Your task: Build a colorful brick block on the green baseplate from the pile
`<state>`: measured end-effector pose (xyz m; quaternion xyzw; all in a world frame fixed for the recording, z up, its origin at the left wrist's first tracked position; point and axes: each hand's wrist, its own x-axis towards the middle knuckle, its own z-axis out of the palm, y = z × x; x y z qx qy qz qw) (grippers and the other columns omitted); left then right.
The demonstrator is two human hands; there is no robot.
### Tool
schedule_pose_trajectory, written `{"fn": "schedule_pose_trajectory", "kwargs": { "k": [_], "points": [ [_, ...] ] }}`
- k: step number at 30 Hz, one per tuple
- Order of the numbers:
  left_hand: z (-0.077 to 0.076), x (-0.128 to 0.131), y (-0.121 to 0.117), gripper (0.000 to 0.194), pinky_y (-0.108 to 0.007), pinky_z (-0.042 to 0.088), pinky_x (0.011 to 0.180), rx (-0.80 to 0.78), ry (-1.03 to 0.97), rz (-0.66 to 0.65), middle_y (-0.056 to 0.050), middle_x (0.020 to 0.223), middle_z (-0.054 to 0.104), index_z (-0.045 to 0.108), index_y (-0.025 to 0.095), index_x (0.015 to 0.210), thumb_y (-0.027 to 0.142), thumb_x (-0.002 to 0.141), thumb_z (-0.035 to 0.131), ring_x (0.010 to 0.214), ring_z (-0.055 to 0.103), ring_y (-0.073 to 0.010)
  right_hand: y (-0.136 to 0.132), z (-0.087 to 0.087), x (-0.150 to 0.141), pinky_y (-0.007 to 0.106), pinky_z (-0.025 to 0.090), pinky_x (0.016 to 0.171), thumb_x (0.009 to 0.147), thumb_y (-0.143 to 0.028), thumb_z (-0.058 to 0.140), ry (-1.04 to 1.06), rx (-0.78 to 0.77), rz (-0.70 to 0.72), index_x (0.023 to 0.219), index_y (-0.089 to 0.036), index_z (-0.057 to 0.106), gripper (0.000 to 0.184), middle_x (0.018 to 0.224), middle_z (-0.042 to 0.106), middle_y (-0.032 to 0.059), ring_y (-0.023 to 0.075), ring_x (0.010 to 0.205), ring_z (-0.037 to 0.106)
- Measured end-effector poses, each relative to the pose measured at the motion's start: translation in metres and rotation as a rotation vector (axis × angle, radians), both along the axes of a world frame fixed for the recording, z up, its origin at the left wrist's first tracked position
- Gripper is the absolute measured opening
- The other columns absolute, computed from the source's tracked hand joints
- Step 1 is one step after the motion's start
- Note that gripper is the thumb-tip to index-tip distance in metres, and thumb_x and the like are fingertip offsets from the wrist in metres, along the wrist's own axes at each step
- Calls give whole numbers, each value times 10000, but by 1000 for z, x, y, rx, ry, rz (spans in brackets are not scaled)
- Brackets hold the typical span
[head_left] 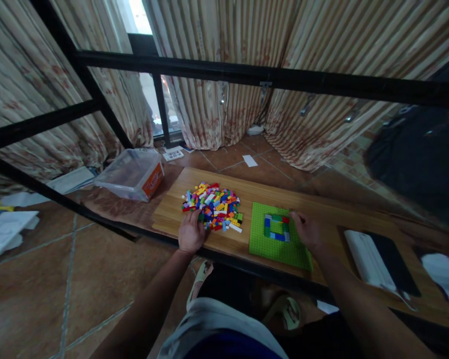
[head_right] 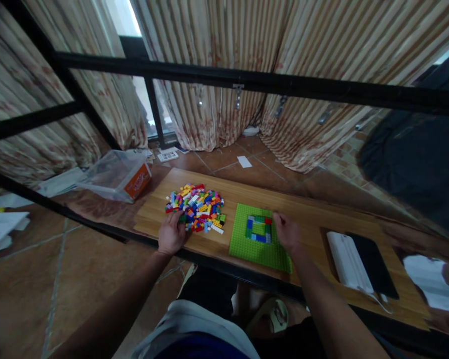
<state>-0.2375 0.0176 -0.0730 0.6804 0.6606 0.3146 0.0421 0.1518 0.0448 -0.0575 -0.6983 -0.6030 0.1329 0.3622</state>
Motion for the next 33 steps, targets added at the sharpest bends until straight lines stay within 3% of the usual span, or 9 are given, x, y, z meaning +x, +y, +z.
{"fn": "schedule_pose_trajectory", "kwargs": {
  "k": [4, 7, 11, 13, 16, 20, 25, 33],
  "points": [
    [-1, 0, -1, 427, -392, 464, 980, 6, 0, -10, -131, 1164, 633, 575, 123, 1241, 145, 842, 426, 1097, 568, -268, -11, 16, -36, 446, 464, 882, 918, -452, 421, -119, 184, 39, 924, -190, 708, 389, 963, 706, 140, 290, 936, 627],
    [-2, 0, -2, 421, -389, 469, 974, 15, 1, -22, -130, 1159, 634, 571, 124, 1243, 144, 843, 441, 1079, 570, -263, -25, 24, -90, 416, 458, 903, 936, -387, 447, -148, 233, 248, 973, -218, 705, 311, 988, 686, 106, 260, 976, 595],
    [-2, 1, -2, 424, -387, 480, 956, 20, 1, -17, -127, 1144, 634, 569, 127, 1236, 132, 827, 459, 1049, 573, -257, -42, 18, -167, 384, 454, 885, 929, -321, 498, -161, 231, 465, 977, -245, 707, 227, 1030, 661, 70, 228, 970, 573],
    [-1, 1, -2, 423, -386, 481, 956, 18, -3, -14, -124, 1132, 636, 570, 123, 1230, 130, 822, 459, 1046, 573, -257, -46, 12, -195, 389, 439, 882, 903, -336, 556, -207, 217, 467, 987, -228, 705, 202, 1033, 651, 72, 238, 980, 555],
    [0, 1, -2, 418, -384, 482, 959, 16, 0, -17, -121, 1118, 635, 569, 124, 1226, 134, 823, 456, 1043, 575, -254, -49, 8, -221, 417, 411, 872, 826, -428, 663, -309, 183, 328, 959, -209, 699, 258, 1054, 640, 89, 276, 1005, 523],
    [-1, 2, -2, 412, -384, 487, 951, 26, -8, -9, -112, 1119, 633, 572, 148, 1212, 134, 817, 458, 1057, 577, -253, -47, 6, -234, 426, 390, 845, 773, -449, 717, -395, 120, 242, 959, -190, 677, 321, 1102, 628, 116, 302, 1025, 501],
    [-3, 1, -2, 414, -393, 492, 937, 41, 9, -11, -121, 1105, 637, 572, 136, 1215, 144, 816, 460, 1041, 582, -257, -46, 2, -235, 427, 384, 846, 820, -406, 675, -385, 118, 231, 934, -191, 665, 244, 1106, 631, 118, 302, 1028, 499],
    [-3, 0, 0, 414, -388, 484, 956, 69, 33, -17, -118, 1125, 644, 582, 139, 1212, 149, 818, 455, 1053, 582, -257, -61, 5, -208, 394, 450, 871, 900, -364, 560, -89, 150, 324, 995, -198, 628, 203, 985, 653, 85, 246, 966, 565]
  ]
}}
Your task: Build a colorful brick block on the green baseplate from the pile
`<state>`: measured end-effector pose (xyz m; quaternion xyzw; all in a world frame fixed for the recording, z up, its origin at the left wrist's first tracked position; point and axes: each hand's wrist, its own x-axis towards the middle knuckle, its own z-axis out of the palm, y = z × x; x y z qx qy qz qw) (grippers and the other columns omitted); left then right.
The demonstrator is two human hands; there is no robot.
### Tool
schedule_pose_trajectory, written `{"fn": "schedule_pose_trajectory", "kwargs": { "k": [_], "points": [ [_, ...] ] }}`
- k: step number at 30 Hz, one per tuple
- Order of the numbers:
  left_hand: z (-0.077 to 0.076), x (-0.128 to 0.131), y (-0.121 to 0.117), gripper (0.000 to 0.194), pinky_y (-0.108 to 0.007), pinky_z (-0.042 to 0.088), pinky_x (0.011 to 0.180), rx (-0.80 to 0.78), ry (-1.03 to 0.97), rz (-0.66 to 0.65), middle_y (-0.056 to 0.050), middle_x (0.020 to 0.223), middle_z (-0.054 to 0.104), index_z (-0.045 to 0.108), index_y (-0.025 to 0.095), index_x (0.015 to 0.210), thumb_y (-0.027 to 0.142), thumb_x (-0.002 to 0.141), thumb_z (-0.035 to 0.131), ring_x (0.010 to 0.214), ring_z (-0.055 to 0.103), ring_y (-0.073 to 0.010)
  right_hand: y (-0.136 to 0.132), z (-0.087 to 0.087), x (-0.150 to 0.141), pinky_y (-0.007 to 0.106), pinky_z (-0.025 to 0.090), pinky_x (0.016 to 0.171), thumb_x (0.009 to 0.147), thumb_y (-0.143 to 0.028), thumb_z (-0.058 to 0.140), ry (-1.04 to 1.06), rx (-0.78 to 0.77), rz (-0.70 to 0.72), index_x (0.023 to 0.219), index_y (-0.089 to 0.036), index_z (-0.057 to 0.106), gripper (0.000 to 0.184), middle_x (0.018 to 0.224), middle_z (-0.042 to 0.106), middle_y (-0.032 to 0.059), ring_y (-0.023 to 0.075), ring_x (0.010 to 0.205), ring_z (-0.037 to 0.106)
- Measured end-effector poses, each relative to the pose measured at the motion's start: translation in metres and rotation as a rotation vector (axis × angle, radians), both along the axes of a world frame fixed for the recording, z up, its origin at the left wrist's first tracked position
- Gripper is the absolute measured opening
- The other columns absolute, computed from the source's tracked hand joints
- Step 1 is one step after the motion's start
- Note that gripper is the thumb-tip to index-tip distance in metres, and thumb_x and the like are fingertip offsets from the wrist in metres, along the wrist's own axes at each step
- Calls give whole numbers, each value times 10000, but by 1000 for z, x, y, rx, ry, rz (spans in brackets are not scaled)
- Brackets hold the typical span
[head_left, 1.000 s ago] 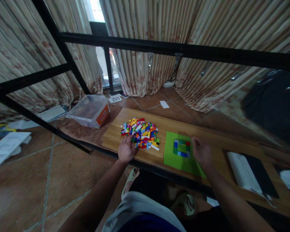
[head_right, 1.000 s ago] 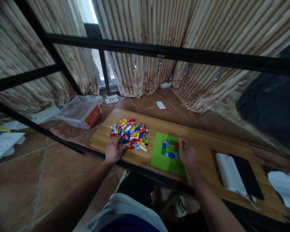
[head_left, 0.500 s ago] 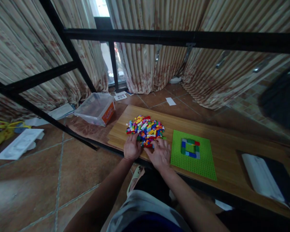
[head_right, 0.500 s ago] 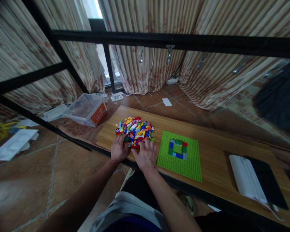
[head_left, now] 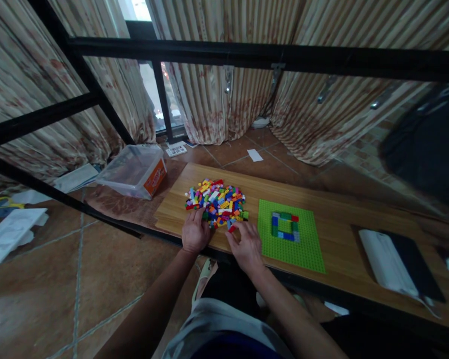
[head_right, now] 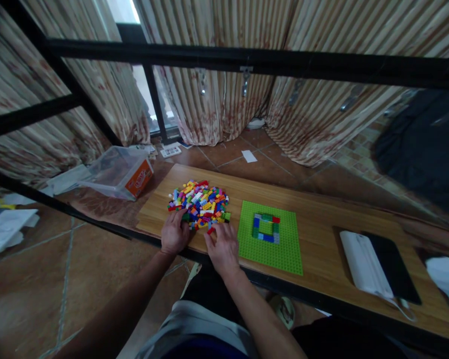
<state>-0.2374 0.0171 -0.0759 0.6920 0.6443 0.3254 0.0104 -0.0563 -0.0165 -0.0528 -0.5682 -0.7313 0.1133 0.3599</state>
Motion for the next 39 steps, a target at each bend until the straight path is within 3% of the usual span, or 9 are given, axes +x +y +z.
{"fn": "schedule_pose_trajectory", "kwargs": {
  "k": [8, 13, 21, 27, 32, 39],
  "points": [
    [-1, -1, 2, 424, -378, 474, 961, -11, 18, 1, -133, 1121, 649, 590, 116, 1220, 155, 822, 451, 1061, 586, -260, -47, -1, 49, 393, 513, 877, 876, -399, 574, 426, -232, -168, 1113, -211, 631, 308, 1090, 683, 90, 224, 982, 642],
    [1, 0, 2, 417, -372, 472, 961, -8, 13, 8, -128, 1106, 656, 596, 131, 1212, 160, 822, 451, 1068, 594, -257, -61, 1, 84, 405, 525, 892, 850, -424, 602, 665, -237, -327, 1114, -203, 640, 346, 1089, 704, 96, 222, 988, 666],
    [-1, -1, 4, 406, -363, 472, 958, -17, 9, 27, -120, 1111, 656, 604, 142, 1202, 176, 826, 456, 1069, 600, -253, -66, 1, 141, 420, 516, 883, 789, -475, 644, 575, -222, -557, 1078, -174, 665, 418, 1035, 724, 111, 240, 942, 677],
    [0, -1, 5, 401, -375, 483, 945, 2, 6, 23, -120, 1107, 658, 601, 154, 1198, 182, 824, 459, 1049, 606, -256, -46, 9, 134, 420, 516, 878, 805, -441, 617, 556, -209, -408, 1001, -185, 690, 330, 1004, 733, 100, 238, 939, 676],
    [1, 0, 4, 402, -388, 486, 937, -4, -6, 19, -122, 1106, 657, 601, 159, 1192, 182, 818, 455, 1059, 600, -264, -20, 12, 125, 409, 512, 860, 863, -393, 543, 379, -223, -215, 940, -224, 719, 256, 997, 723, 72, 224, 925, 664],
    [1, 1, 4, 396, -386, 481, 949, -6, 10, 23, -135, 1113, 654, 610, 134, 1189, 177, 829, 451, 1059, 599, -265, 1, 11, 130, 399, 504, 826, 871, -339, 522, 172, -174, -162, 905, -208, 722, 241, 939, 699, 84, 222, 871, 650]
  ]
}}
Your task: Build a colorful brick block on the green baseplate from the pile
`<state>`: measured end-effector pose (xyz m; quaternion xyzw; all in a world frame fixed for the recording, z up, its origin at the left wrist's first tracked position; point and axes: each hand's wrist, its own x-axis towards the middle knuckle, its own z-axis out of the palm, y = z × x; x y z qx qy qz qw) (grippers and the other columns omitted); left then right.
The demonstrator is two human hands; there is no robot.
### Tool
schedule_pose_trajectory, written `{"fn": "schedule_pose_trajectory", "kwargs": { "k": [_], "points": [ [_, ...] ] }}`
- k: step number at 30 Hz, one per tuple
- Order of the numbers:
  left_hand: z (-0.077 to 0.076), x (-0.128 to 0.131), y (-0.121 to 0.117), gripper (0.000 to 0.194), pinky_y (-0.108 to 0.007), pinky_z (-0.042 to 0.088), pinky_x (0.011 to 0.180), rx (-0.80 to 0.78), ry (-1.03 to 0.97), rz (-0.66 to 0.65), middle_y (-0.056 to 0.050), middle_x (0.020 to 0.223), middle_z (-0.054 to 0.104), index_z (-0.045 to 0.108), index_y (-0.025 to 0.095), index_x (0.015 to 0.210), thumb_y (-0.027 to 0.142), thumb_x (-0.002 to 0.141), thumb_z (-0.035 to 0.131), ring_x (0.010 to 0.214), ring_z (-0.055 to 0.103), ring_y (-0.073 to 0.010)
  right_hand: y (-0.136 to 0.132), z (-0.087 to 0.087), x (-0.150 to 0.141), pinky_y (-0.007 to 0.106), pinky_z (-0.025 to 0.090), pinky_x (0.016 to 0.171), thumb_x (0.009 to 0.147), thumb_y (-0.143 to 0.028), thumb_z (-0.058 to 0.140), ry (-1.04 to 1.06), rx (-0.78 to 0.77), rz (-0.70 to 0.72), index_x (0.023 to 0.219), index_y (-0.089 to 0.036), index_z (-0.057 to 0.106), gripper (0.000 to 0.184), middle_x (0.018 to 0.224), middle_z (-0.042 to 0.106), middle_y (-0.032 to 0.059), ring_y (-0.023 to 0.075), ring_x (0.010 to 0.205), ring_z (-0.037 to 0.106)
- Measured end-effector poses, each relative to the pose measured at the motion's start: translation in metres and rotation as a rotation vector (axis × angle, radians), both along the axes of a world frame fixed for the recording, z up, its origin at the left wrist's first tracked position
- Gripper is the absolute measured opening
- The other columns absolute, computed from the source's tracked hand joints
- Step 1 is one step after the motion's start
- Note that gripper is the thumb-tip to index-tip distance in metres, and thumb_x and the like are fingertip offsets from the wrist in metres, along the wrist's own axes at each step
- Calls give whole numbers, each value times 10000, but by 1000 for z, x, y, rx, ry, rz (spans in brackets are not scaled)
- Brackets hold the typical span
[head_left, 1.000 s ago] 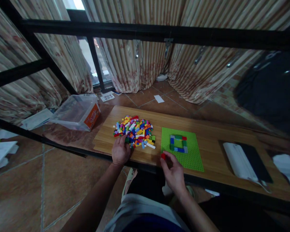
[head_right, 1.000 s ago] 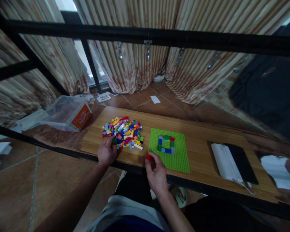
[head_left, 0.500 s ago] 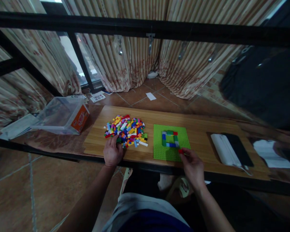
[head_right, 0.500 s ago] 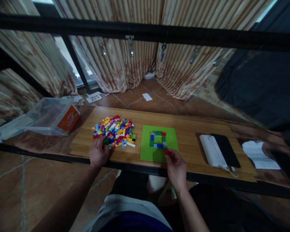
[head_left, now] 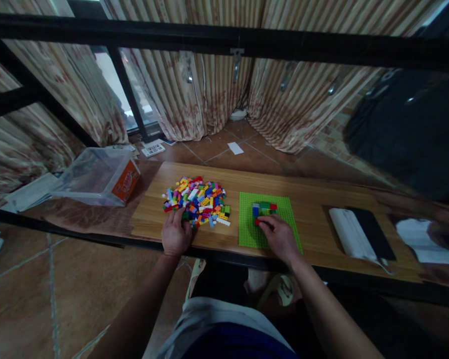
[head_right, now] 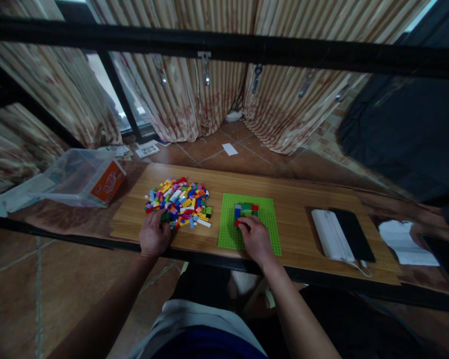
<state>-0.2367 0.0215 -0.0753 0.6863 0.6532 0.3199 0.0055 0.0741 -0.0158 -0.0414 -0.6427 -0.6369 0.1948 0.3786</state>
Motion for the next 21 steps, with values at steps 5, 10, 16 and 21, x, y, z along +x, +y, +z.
{"fn": "schedule_pose_trajectory", "kwargs": {
  "k": [5, 10, 16, 21],
  "points": [
    [0, 0, 0, 396, -381, 485, 938, 0, 13, 10, -131, 1111, 655, 608, 140, 1198, 185, 834, 460, 1047, 603, -260, 3, -1, 1, 401, 502, 816, 889, -316, 489, -93, 35, 12, 895, -206, 720, 255, 910, 697, 84, 221, 846, 646],
    [0, 0, -1, 403, -379, 476, 955, -3, 25, -1, -128, 1119, 655, 602, 138, 1205, 182, 829, 464, 1065, 596, -258, 0, -4, 2, 418, 505, 844, 911, -329, 460, -86, 62, -1, 954, -208, 717, 287, 948, 700, 95, 232, 895, 649],
    [3, 1, -2, 413, -367, 475, 954, -7, 5, -3, -124, 1123, 654, 603, 142, 1209, 171, 822, 462, 1062, 596, -253, 0, -5, 10, 421, 516, 863, 903, -388, 514, -137, 45, 48, 1051, -221, 706, 294, 1058, 683, 95, 236, 953, 647],
    [2, 2, -2, 414, -366, 476, 948, -5, -11, 2, -120, 1119, 652, 605, 153, 1207, 166, 820, 458, 1060, 598, -252, 5, -9, 14, 404, 525, 839, 910, -381, 517, -189, 24, 133, 1003, -249, 729, 267, 1020, 681, 69, 220, 897, 656]
  ]
}}
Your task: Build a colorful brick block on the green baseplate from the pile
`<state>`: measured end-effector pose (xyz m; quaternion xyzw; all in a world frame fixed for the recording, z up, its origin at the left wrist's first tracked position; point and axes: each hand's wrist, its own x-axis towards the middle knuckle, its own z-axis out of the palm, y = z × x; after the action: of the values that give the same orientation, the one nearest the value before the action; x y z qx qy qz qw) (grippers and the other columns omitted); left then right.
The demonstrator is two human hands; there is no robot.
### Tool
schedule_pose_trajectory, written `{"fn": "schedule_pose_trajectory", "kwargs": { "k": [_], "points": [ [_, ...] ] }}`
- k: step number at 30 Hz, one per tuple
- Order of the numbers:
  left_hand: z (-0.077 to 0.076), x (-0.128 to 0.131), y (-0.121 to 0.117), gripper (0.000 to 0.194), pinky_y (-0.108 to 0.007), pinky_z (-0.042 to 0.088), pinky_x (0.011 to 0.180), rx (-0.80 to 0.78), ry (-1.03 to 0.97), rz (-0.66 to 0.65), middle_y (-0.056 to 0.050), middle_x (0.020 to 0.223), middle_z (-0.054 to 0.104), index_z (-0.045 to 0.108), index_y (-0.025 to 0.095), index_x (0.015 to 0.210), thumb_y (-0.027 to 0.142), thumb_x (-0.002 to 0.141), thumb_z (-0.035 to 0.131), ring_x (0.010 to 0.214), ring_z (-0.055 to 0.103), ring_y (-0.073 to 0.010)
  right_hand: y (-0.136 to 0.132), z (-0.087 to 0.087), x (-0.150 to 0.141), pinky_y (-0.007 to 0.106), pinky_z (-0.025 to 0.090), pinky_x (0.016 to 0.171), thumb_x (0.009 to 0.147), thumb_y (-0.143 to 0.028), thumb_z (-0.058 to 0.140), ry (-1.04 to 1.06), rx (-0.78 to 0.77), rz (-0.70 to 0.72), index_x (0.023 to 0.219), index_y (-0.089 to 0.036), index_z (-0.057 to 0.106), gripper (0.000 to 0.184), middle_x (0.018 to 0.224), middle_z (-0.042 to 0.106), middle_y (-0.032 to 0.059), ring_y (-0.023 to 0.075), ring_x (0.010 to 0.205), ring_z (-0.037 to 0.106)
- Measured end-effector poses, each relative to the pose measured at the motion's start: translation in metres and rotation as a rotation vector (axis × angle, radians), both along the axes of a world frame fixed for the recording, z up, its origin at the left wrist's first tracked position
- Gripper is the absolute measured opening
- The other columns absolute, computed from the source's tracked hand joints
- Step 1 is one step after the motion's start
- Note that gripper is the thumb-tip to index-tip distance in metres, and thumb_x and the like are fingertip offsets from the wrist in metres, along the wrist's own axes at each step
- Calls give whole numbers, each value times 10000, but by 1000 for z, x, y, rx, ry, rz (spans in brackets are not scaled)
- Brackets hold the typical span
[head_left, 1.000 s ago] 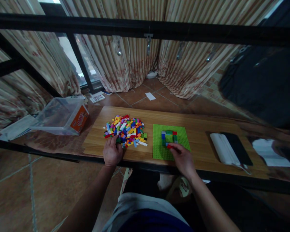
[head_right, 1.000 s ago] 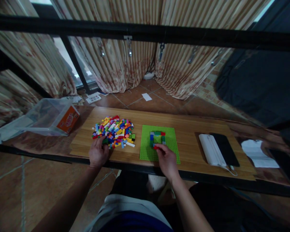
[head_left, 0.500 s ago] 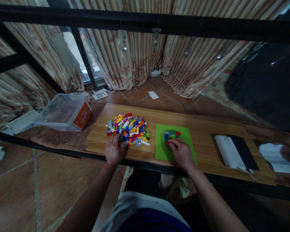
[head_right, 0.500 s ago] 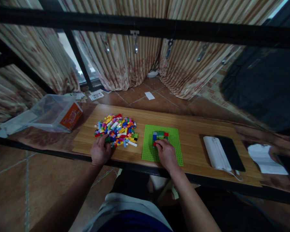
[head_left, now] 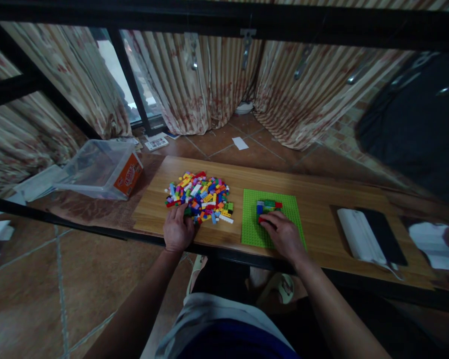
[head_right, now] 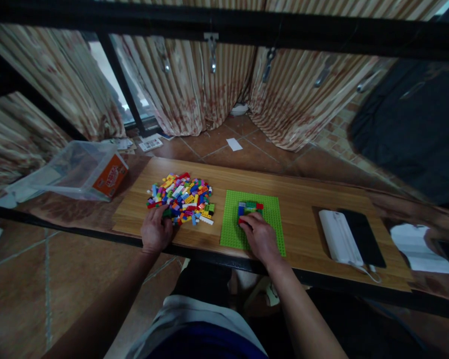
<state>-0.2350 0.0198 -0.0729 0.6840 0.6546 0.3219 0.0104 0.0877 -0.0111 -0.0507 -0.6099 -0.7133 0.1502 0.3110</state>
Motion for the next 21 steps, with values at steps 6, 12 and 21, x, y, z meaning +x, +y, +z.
{"fn": "schedule_pose_trajectory", "kwargs": {
  "k": [6, 12, 21],
  "points": [
    [0, 0, 0, 429, -359, 477, 946, -13, 7, 2, -117, 1124, 650, 597, 153, 1224, 170, 816, 464, 1064, 600, -250, 1, 0, 2, 386, 530, 815, 920, -374, 517, -13, -6, 30, 978, -250, 740, 262, 1009, 686, 60, 210, 875, 661],
    [2, 0, -1, 437, -363, 474, 953, -31, 8, 3, -118, 1131, 647, 595, 152, 1227, 173, 810, 468, 1077, 596, -253, 1, 1, 2, 385, 535, 805, 919, -370, 518, -21, -16, 48, 988, -258, 744, 261, 995, 684, 63, 213, 873, 659],
    [-1, 0, -1, 424, -363, 473, 959, -20, 4, 13, -116, 1142, 645, 596, 162, 1223, 177, 816, 477, 1078, 594, -252, 7, -1, 8, 383, 529, 817, 910, -355, 546, -20, -52, 107, 961, -248, 748, 234, 970, 675, 60, 205, 852, 651]
  ]
}}
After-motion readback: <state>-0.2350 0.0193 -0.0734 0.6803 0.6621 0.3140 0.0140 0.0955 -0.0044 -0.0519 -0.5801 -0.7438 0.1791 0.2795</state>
